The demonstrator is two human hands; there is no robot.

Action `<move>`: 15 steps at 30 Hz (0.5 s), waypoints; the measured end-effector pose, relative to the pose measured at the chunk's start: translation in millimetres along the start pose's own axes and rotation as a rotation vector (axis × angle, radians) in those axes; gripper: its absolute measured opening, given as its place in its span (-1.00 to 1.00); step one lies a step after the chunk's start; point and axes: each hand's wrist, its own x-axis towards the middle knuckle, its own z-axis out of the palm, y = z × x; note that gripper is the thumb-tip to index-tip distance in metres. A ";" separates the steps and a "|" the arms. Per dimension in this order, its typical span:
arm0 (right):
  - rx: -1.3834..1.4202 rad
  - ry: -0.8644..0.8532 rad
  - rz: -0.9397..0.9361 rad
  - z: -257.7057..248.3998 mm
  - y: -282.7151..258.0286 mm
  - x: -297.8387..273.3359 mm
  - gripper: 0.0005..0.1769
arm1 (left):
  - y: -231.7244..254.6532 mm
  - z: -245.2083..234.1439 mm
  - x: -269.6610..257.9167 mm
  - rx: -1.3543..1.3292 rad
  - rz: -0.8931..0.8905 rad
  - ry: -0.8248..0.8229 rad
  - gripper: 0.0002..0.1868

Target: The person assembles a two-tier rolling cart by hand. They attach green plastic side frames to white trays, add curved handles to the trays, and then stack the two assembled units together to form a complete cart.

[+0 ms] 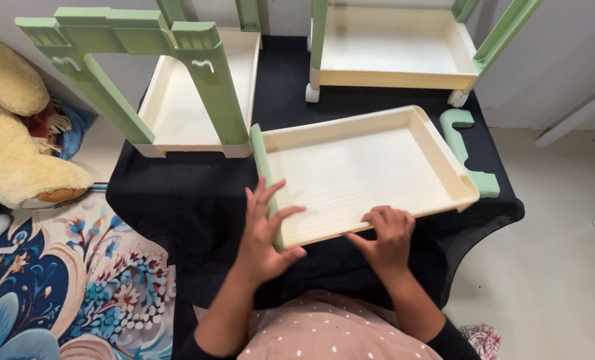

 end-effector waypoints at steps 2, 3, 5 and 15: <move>-0.015 -0.033 0.027 -1.0 -11.0 3.2 -0.53 | 5.5 0.7 -2.3 -0.058 -0.053 -0.044 -0.48; -0.011 -0.065 0.033 -2.7 -12.7 5.7 -0.54 | 3.3 1.2 -1.5 -0.042 -0.058 -0.057 -0.58; 0.051 -0.097 -0.008 -8.8 -9.5 9.0 -0.53 | -9.0 3.0 0.7 -0.011 -0.075 -0.086 -0.77; 0.156 0.229 0.186 -66.8 94.9 11.6 -0.81 | -83.0 28.9 25.0 -0.022 -0.145 0.012 -0.73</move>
